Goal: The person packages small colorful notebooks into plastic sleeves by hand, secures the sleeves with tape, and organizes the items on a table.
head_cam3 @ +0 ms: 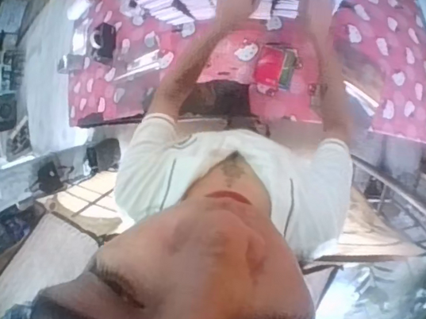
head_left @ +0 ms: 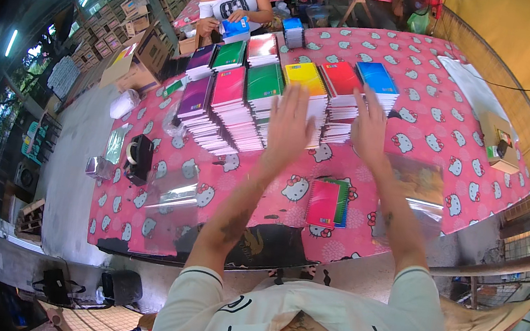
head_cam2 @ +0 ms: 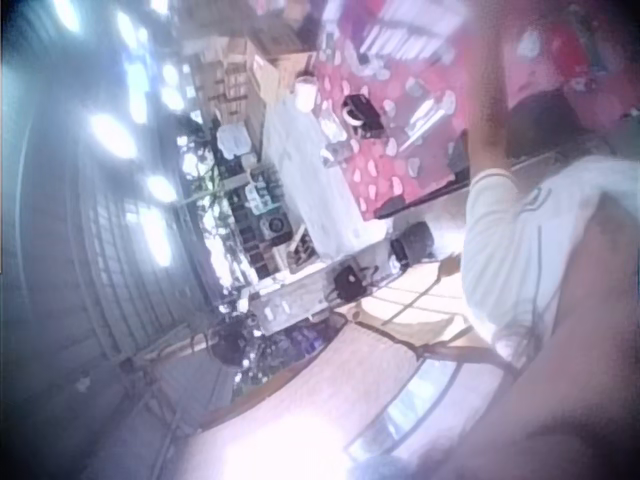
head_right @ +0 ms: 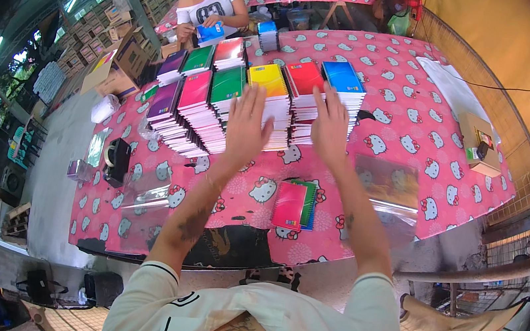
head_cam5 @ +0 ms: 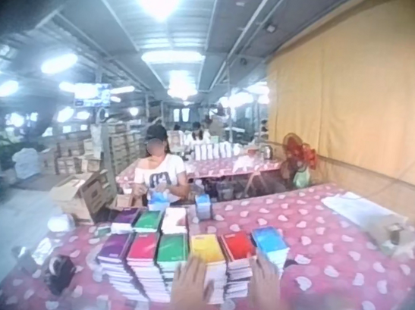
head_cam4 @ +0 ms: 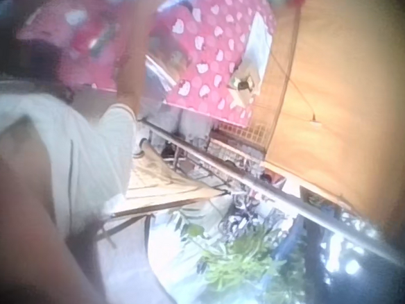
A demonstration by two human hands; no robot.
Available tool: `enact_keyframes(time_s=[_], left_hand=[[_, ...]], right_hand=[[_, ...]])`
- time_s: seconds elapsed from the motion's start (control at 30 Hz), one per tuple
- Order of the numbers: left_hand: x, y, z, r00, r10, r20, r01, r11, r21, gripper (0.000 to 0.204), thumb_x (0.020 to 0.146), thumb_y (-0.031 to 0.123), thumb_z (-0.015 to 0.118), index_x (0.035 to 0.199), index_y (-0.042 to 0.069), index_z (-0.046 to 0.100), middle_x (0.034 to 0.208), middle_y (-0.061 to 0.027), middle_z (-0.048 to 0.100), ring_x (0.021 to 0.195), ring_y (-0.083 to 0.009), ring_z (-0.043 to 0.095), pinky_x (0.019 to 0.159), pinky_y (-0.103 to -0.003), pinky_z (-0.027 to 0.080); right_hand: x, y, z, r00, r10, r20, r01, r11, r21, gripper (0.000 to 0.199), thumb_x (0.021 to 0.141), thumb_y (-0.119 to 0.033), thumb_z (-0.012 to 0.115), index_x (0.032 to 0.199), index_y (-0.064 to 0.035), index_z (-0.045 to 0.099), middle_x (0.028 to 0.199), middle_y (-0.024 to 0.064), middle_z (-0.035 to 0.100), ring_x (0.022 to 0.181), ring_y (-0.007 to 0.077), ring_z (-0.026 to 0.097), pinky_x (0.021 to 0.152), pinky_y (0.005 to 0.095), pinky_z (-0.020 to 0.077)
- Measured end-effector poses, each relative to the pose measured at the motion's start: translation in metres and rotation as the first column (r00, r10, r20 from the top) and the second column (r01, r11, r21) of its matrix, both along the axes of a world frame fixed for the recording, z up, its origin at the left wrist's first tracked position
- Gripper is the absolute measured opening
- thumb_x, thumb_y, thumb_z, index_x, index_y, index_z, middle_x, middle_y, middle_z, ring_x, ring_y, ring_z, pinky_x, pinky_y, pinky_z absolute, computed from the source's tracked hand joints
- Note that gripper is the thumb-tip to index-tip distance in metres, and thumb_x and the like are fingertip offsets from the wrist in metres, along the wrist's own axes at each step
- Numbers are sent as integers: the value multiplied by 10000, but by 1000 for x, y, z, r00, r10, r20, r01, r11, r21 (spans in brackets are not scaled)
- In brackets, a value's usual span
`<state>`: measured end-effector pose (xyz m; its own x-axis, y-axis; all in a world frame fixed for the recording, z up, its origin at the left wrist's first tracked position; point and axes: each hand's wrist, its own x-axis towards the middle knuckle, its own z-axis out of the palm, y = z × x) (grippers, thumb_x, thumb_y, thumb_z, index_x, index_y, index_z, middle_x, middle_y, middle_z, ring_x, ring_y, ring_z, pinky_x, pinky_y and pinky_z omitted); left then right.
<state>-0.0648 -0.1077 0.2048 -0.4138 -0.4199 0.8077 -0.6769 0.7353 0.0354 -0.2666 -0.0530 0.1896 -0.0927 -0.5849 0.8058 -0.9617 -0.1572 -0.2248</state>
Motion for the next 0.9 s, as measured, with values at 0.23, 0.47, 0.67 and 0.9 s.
enact_keyframes(time_s=[0.23,0.47,0.67,0.9], left_hand=[[11,-16,39,996,-90,8,90,992,-93,262,847,111,641,1098,37,633,933,-126,694,922,-296,665,925,-480,457],[9,80,0,909,-417,29,382,857,347,131,821,234,676,786,113,640,701,-53,631,623,-284,627,604,-397,504],[-19,108,-128,985,-134,-108,164,539,826,284,927,329,616,1021,69,681,888,-165,698,781,-323,689,706,-466,522],[121,-51,9,932,358,51,-355,933,-59,476,853,83,605,1324,50,547,1250,-164,626,1189,-316,570,1072,-515,365]], right_hand=[[-93,-18,2,996,-83,-12,84,995,58,388,844,52,522,1197,-73,620,1198,132,647,1114,287,616,995,478,428],[-57,87,-114,283,478,832,-808,585,-62,315,795,130,502,986,-49,677,1245,87,620,1184,245,564,967,352,468],[-24,84,-154,728,265,633,-589,714,378,438,810,102,500,1206,-42,617,1351,150,538,1251,330,518,1041,386,425],[128,-38,27,864,504,21,-504,864,4,528,796,-65,670,1313,-78,560,1372,137,527,1286,326,478,1066,461,356]])
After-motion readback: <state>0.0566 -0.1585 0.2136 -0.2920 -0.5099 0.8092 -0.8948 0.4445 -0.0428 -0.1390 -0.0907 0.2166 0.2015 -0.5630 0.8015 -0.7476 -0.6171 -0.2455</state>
